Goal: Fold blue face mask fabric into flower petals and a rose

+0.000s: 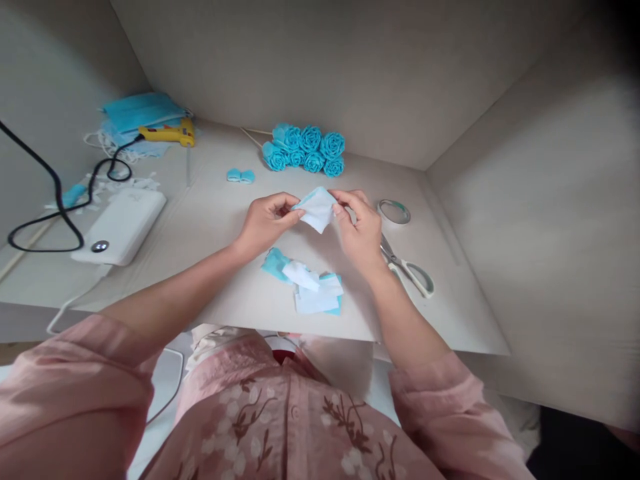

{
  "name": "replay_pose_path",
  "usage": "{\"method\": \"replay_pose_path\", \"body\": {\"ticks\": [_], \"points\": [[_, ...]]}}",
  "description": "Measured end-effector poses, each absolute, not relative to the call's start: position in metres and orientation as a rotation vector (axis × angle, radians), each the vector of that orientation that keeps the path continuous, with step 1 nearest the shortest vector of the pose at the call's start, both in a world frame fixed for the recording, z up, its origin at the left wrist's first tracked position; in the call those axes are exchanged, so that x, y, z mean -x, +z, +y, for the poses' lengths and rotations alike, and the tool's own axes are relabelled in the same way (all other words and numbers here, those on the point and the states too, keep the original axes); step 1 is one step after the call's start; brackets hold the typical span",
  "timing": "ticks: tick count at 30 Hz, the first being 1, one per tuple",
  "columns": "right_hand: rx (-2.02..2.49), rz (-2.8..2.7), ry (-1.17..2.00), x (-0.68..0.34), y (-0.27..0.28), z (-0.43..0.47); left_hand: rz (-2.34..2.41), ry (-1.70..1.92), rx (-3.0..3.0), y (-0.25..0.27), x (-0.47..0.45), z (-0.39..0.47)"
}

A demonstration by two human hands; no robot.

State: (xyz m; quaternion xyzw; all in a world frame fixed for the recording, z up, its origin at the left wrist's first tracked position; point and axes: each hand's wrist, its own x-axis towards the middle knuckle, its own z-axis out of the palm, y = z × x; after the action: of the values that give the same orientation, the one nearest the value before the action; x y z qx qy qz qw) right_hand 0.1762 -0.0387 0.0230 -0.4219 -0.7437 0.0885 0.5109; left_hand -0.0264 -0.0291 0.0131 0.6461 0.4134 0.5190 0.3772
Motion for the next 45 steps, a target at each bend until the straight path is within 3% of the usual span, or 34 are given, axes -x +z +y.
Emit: {"method": "replay_pose_path", "body": {"ticks": [10, 17, 27, 36, 45], "points": [[0.993, -1.494, 0.761, -0.176, 0.008, -0.029, 0.910, 1.352, -1.735, 0.028, 0.031, -0.040], [0.964, -1.515, 0.820, -0.171, 0.011, -0.033, 0.823, 1.386, -1.657, 0.025, 0.029, -0.039], [1.002, -1.621, 0.737, -0.172, 0.014, -0.035, 0.875, 1.324, -1.736, 0.021, 0.029, -0.033], [1.010, -1.866, 0.252, -0.172, 0.022, -0.043, 0.895, 1.389, -1.650, 0.017, 0.035, -0.027], [1.013, -1.968, 0.121, -0.167, 0.021, -0.050, 0.964, 1.234, -1.807, 0.011, 0.032, -0.024]]}}
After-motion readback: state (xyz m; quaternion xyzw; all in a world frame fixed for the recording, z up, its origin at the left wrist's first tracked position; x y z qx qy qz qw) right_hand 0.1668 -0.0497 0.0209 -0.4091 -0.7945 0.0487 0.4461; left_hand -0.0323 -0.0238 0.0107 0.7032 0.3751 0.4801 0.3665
